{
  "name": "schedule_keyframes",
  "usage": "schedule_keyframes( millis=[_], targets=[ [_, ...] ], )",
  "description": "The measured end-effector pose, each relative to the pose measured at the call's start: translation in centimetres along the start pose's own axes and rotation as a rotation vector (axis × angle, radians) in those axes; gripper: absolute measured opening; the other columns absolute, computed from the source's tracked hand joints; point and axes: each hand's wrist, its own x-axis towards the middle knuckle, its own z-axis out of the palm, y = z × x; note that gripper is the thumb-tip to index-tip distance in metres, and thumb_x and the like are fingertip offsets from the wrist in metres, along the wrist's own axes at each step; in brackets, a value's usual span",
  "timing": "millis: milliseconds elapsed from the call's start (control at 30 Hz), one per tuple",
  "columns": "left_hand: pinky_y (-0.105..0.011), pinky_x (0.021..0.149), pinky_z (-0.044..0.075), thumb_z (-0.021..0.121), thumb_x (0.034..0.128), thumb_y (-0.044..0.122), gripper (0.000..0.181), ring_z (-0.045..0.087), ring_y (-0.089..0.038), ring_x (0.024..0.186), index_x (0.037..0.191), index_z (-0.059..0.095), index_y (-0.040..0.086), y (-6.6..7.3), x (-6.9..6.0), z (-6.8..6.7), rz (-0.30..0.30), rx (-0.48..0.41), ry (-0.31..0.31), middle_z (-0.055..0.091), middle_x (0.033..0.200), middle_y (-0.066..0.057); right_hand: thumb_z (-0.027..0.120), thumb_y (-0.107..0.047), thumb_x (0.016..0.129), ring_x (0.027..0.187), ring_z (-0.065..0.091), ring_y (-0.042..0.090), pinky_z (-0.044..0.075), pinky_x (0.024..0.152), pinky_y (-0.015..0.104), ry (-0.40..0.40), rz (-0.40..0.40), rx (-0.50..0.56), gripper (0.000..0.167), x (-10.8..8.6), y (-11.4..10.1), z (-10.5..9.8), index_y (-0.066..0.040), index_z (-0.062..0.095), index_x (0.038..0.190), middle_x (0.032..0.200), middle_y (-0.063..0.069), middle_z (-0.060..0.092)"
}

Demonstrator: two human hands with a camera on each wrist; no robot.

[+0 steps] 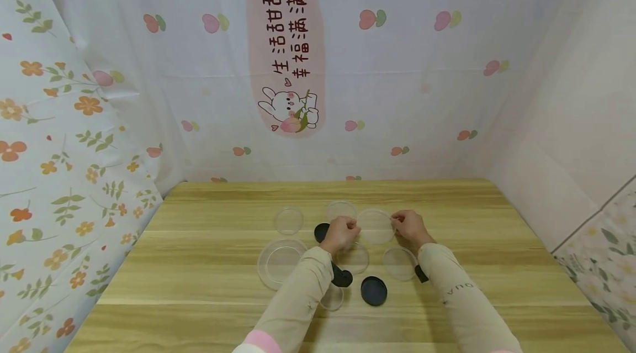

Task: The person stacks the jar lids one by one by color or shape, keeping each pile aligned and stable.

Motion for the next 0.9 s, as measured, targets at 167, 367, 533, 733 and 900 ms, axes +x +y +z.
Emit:
schedule_keyframes(
  millis=[167,367,533,733,900],
  targets=[
    [-0.028,0.07,0.048,0.06,0.0833,0.028,0.035,0.06,-0.016,0.085,0.108,0.063,0.003,2.4,-1.2,-1.5,-0.02,-0.084,0.002,0.065,0.093,-0.006,0.051,-0.006,0.087,0.062,0.058,0.017,0.049,0.058,0.03,0.013,0.002,0.014,0.024,0.0,0.1,0.0,0.011,0.058,0.102,0.082,0.017,0.061],
    [-0.03,0.07,0.048,0.059,0.0835,0.013,0.03,0.059,-0.024,0.085,0.107,0.061,-0.005,5.1,-2.8,-3.0,-0.073,-0.162,0.013,0.064,0.091,-0.014,0.05,-0.007,0.088,0.065,0.06,0.02,0.05,0.058,0.029,0.012,0.012,0.075,0.026,0.0,0.3,-0.1,0.011,0.057,0.106,0.088,0.021,0.059],
    [-0.027,0.067,0.048,0.06,0.0834,0.014,0.027,0.059,-0.022,0.082,0.106,0.063,-0.002,5.5,-2.8,-3.2,-0.077,-0.185,0.086,0.064,0.089,-0.011,0.049,-0.005,0.089,0.066,0.06,0.021,0.05,0.056,0.028,0.042,-0.027,0.098,0.027,-0.3,-0.3,-0.6,0.012,0.056,0.108,0.09,0.024,0.06],
    [-0.026,0.061,0.048,0.061,0.0827,0.012,0.022,0.06,-0.02,0.075,0.1,0.066,-0.001,5.5,-2.7,-3.6,-0.066,-0.24,0.175,0.065,0.082,-0.01,0.05,-0.006,0.088,0.059,0.058,0.016,0.05,0.054,0.028,0.061,-0.056,0.117,0.026,-0.5,-1.5,-1.1,0.013,0.058,0.104,0.08,0.02,0.06],
    [-0.023,0.058,0.047,0.063,0.0806,0.01,0.018,0.06,-0.019,0.071,0.094,0.067,-0.001,5.6,-2.7,-4.0,-0.037,-0.271,0.236,0.065,0.078,-0.01,0.051,-0.006,0.088,0.06,0.058,0.017,0.051,0.059,0.032,0.061,-0.068,0.141,0.026,-0.7,-2.1,-1.4,0.013,0.057,0.105,0.081,0.02,0.059]
  ],
)
